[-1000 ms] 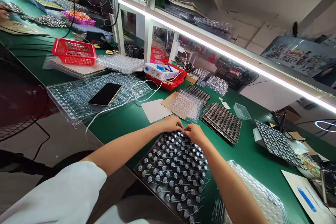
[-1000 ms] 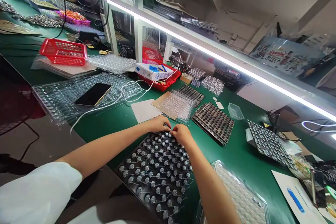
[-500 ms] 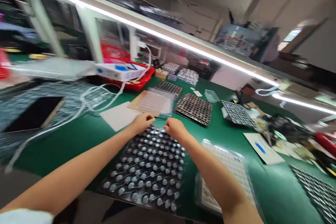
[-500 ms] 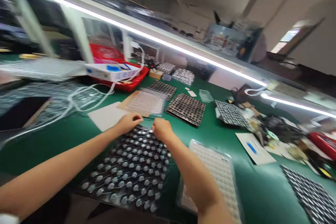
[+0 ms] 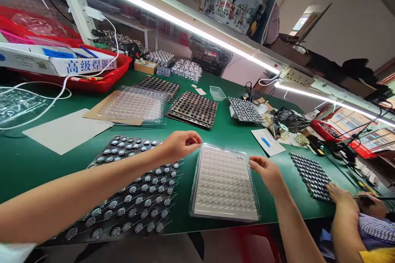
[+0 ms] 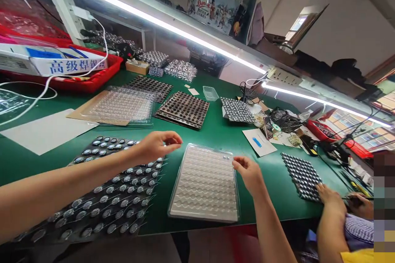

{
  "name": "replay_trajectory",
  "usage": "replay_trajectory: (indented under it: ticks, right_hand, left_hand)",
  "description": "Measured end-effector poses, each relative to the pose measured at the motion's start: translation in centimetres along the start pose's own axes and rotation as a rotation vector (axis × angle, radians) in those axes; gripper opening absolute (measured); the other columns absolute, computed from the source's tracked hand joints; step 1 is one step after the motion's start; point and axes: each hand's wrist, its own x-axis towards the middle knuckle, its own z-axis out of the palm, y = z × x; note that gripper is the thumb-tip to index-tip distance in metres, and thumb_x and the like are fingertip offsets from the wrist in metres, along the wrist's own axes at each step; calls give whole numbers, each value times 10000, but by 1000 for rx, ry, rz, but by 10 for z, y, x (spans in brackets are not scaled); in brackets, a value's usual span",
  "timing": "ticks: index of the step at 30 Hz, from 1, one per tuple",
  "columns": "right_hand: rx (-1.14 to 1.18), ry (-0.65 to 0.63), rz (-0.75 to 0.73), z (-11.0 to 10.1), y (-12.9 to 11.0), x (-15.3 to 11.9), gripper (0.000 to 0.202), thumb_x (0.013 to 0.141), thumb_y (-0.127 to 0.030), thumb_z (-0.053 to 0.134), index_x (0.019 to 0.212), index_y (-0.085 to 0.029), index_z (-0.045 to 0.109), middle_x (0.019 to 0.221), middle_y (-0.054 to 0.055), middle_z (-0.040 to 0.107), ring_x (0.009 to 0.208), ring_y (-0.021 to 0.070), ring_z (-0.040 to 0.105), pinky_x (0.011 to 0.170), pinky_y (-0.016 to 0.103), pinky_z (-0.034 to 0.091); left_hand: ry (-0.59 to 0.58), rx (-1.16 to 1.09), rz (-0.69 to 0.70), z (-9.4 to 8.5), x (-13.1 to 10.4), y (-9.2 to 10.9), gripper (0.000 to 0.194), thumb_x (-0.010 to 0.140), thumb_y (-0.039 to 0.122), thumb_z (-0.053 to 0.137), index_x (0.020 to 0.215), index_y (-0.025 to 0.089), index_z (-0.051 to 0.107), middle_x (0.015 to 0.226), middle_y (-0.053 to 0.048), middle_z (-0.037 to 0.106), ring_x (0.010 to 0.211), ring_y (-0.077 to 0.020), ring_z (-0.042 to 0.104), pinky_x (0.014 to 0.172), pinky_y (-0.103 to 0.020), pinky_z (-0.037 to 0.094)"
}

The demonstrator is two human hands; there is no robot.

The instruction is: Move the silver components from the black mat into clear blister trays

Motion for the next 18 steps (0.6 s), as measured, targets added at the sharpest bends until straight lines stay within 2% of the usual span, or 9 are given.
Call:
replay_trajectory:
  ticks: [3, 5, 9, 11, 14, 18]
  right_hand:
    - [106, -27, 40, -4, 26, 0, 415, 658, -408, 711, 981, -153, 649, 927, 88, 707, 858, 222, 657, 780, 346, 524]
    - [122, -27, 22, 0, 34, 2, 398, 682, -399, 688, 994, -154, 645, 943, 90, 709, 880, 225, 659, 807, 353, 522]
    - [-98, 13, -60, 5, 39, 8, 327, 805, -403, 551, 1007, -166, 652, 908, 76, 709, 777, 205, 657, 752, 353, 516]
    - [-284, 31, -179, 6, 36, 10, 289, 854, -366, 490, 989, -178, 663, 923, 74, 697, 807, 201, 641, 770, 343, 491]
    - [-579, 30, -355, 8, 27, 9, 263, 900, -289, 431, 946, -172, 662, 935, 89, 662, 873, 197, 604, 781, 309, 446]
    - [-949, 6, -336, 16, 12, 9, 226, 911, -249, 435, 853, -162, 635, 880, 91, 630, 809, 192, 588, 672, 284, 401]
  left_hand:
    - [-124, -24, 47, 54, 25, 12, 199, 759, 332, 571, 850, 182, 664, 714, 1, 663, 650, -122, 580, 585, -218, 418]
    - [-172, -30, 37, 86, 39, 16, 185, 760, 304, 577, 856, 176, 670, 717, -4, 671, 648, -124, 588, 561, -212, 411]
    - [-221, -47, -20, 131, 62, 18, 166, 740, 255, 604, 862, 165, 672, 799, -22, 704, 733, -144, 630, 620, -216, 453]
    - [-222, -44, -24, 143, 69, 18, 176, 737, 249, 612, 879, 163, 670, 838, -29, 711, 768, -152, 640, 654, -223, 469]
    - [-191, -21, -20, 151, 76, 17, 214, 729, 275, 636, 906, 159, 665, 844, -36, 713, 780, -163, 643, 669, -235, 477]
    - [-157, -17, -50, 150, 78, 17, 213, 726, 315, 648, 866, 156, 670, 827, -37, 710, 752, -166, 637, 638, -238, 468]
